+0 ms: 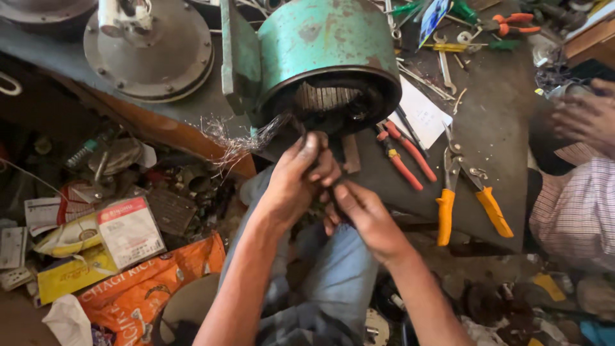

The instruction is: The person twists and bundles copper wires from a motor stator, then uses pliers to pull and adjust wires inside the stator. The person handles the stator and wires repeatedly, organizing and securing the wire ends.

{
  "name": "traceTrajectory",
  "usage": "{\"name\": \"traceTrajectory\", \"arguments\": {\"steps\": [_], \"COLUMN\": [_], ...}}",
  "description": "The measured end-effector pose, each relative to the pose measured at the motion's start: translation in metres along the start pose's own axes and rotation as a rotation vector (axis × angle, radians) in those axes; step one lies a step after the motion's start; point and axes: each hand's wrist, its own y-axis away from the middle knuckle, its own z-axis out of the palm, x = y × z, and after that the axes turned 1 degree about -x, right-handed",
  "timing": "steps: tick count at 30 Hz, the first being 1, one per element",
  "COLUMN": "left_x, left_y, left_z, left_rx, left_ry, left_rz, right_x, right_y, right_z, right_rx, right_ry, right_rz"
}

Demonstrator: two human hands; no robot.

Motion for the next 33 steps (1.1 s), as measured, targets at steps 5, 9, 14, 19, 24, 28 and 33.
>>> {"name": "traceTrajectory", "arguments": {"steps": [5,9,14,19,24,28,33], "left_x": [-0.017,-0.015,-0.012,-0.016,-0.007,0.008,0.037], "left_y": [-0.009,-0.010,-0.001,-0.005,-0.010,0.008,0.066], "left_z": [0.004,0.011,0.027,0.028,0.003,0.014,0.045], "left_rx": [0.058,0.113,0.330,0.640,0.561,0.406,0.440], "left_ry": [-0.294,-0.305,-0.246,-1.130,-1.568,-1.433,-1.618], "left_rz": [0.300,0.349,0.154,0.264,0.328,0.359,0.574], "right_x": [0.002,-0.009,-0.016,-0.021,-0.036,-0.054,-0.086], "right_y": [0.004,-0.002,0.013,0.021,0.022,0.004,-0.030], "right_z": [0.026,0.039,0.040,0.040,0.036,0.025,-0.002], "right_rx": [0.340,0.421,0.448,0.414,0.466,0.592,0.688], "right_ry": [0.844,0.986,1.014,0.962,1.013,1.089,1.041], "right_rz": [-0.264,-0.442,-0.346,-0.343,-0.483,-0.643,-0.834]}}
